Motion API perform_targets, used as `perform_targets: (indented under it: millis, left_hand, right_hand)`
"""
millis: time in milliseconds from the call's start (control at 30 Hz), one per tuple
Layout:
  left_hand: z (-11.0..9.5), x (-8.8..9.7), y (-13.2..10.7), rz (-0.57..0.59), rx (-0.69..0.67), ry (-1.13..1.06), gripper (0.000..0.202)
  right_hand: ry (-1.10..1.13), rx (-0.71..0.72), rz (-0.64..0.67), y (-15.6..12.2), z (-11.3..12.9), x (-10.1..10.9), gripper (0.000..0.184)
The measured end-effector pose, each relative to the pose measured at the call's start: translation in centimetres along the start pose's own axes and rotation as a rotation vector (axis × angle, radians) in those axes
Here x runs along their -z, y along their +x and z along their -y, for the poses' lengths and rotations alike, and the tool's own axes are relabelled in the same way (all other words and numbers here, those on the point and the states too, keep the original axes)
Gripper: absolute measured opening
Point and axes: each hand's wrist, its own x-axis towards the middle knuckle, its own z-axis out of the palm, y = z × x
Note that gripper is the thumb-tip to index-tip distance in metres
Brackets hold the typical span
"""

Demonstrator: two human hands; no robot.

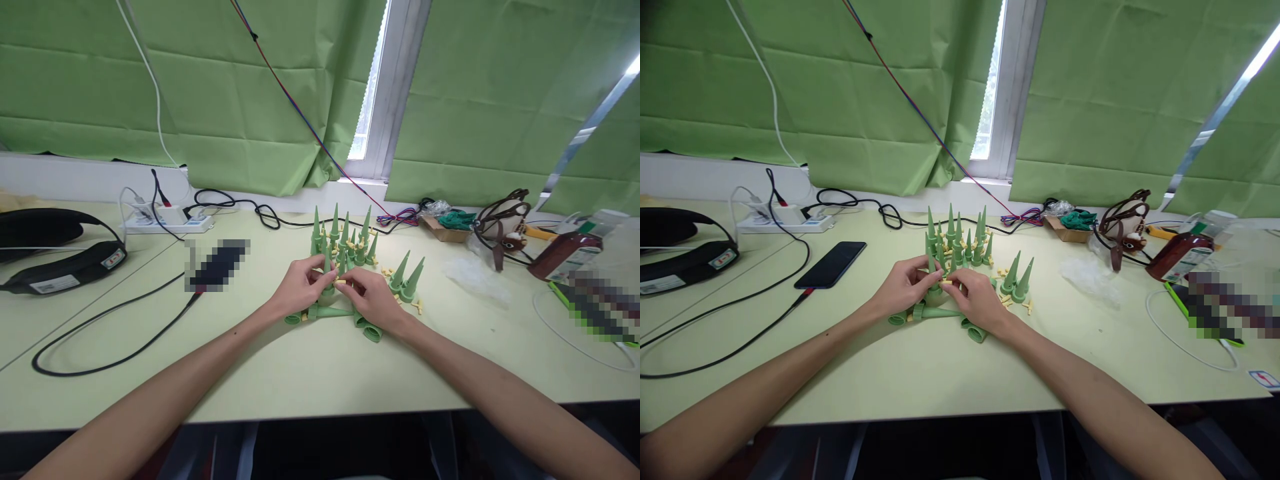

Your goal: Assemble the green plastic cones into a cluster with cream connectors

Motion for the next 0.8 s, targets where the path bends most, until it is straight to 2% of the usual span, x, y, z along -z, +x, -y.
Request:
perform_targets:
  millis: [800]
  left_hand:
    - [0.18, -0.03, -0.05, 0.017, -0.016, 0.031, 0.028]
  right_hand:
    - [0.016, 0.006, 0.028, -0.06, -0.15, 0.11, 0.031]
